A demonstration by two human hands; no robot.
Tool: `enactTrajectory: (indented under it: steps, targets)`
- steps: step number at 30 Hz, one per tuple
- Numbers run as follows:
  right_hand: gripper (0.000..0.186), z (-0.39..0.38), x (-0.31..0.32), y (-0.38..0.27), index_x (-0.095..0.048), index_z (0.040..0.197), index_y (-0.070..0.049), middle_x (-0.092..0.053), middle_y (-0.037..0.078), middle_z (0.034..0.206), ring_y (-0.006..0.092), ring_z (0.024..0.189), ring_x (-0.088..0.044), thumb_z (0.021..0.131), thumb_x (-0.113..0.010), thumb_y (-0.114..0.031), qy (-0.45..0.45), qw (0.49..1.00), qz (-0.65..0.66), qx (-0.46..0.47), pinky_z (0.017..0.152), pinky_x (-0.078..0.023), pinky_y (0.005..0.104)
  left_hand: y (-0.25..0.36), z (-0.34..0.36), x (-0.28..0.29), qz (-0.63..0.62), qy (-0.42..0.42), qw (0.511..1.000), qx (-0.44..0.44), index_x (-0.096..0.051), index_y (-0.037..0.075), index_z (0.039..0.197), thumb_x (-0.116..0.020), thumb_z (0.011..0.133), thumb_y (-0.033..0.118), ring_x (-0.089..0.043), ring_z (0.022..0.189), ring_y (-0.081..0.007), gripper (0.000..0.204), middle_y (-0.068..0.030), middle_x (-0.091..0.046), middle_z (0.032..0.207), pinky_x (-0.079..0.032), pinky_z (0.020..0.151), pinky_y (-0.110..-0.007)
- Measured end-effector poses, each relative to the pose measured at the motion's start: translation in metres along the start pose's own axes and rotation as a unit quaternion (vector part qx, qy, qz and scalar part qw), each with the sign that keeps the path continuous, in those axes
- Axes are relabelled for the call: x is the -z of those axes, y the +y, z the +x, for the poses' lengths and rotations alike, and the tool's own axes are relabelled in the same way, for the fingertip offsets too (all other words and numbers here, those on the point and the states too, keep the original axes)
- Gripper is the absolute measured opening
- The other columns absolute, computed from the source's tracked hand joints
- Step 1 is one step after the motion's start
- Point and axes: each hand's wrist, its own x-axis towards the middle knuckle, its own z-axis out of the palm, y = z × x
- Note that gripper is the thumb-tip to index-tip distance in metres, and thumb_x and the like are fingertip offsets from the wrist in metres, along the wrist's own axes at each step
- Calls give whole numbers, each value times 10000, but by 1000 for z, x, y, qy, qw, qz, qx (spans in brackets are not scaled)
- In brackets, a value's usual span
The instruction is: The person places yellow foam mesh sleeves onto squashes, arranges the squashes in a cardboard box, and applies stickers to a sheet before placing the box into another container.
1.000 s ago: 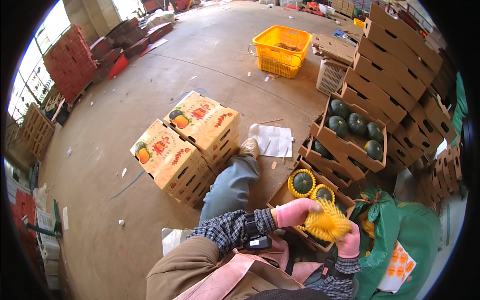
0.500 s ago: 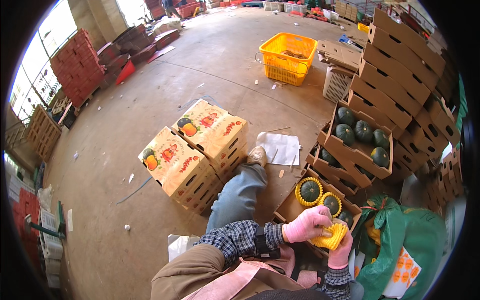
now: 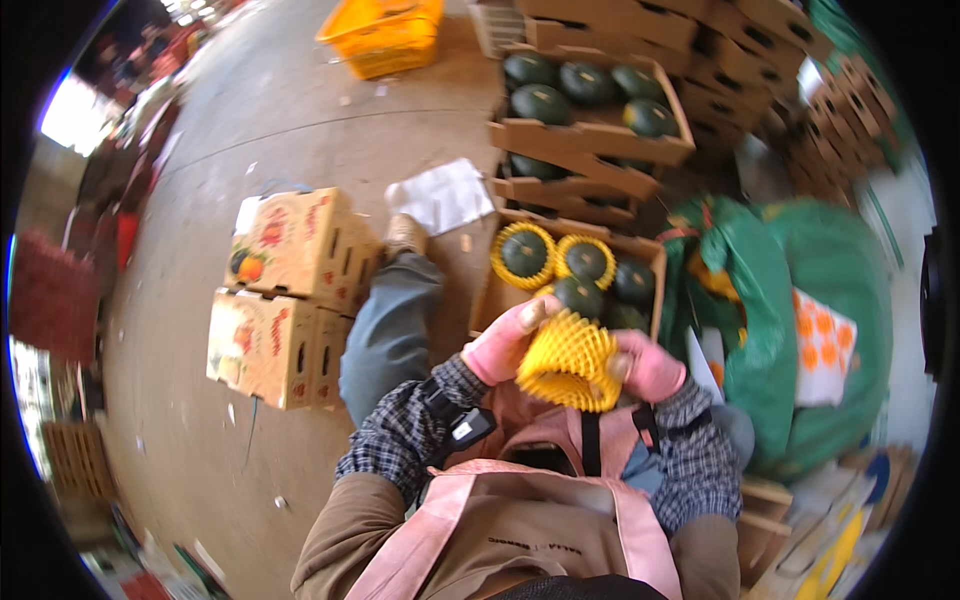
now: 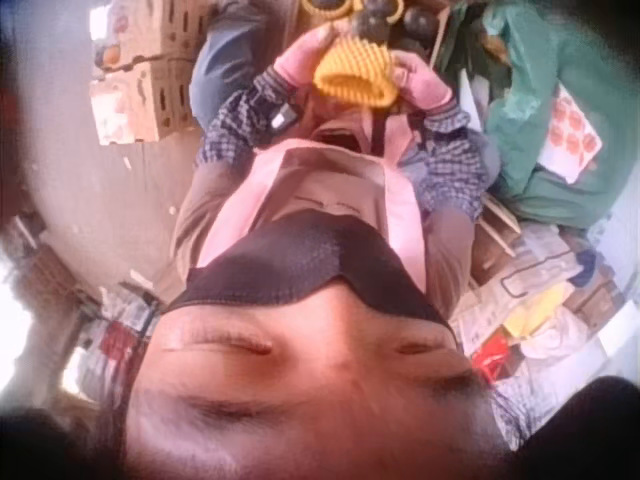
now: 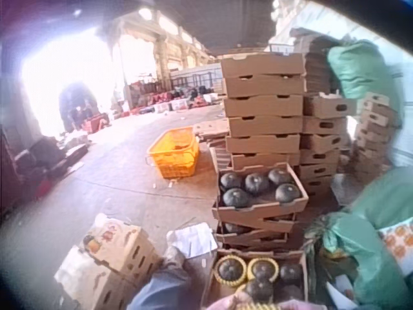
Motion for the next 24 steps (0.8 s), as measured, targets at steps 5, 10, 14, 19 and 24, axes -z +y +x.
enactTrajectory:
  steps: [5, 10, 14, 19, 24]
  targets:
    - [346, 2, 10, -20, -526, 1179, -24, -635, 73, 967, 126, 677, -616, 971, -460, -293, 236, 963, 120, 57, 412, -489, 258, 10, 16, 3, 380, 35, 924, -33, -606, 20, 1025, -586, 924, 246, -576, 895, -157, 248, -69, -621, 972, -474, 810, -313]
    - [320, 59, 15, 22, -542, 1179, -85, -604, 29, 890, 113, 642, -572, 943, -512, -299, 448, 889, -63, -76, 433, -507, 253, -7, 68, 39, 638, 230, 699, -226, -543, 38, 992, -559, 929, 189, -495, 700, -153, 164, -91, -522, 757, -443, 638, -306]
    - [300, 67, 13, 39, -542, 1138, -50, -633, 193, 861, 279, 740, -634, 924, -555, -260, 473, 864, -168, -28, 617, -512, 358, -14, 60, 46, 567, 239, 764, -196, -522, 33, 1048, -519, 960, 193, -470, 730, -123, 182, -60, -532, 795, -445, 668, -271]
    - [253, 71, 14, 61, -528, 1117, -5, -633, 177, 955, 277, 916, -636, 916, -573, -153, 458, 830, -294, 121, 767, -488, 331, -13, 50, 48, 582, 279, 743, -179, -553, 20, 990, -541, 951, 156, -454, 706, -86, 143, -31, -529, 757, -422, 637, -235]
    - [210, 92, 19, 70, -522, 1054, -29, -644, 195, 912, 370, 883, -621, 913, -562, -180, 539, 802, -251, 54, 748, -496, 383, -8, 58, 79, 331, 322, 881, -108, -612, 9, 950, -581, 929, 166, -533, 716, -82, 162, -36, -640, 829, -452, 646, -245]
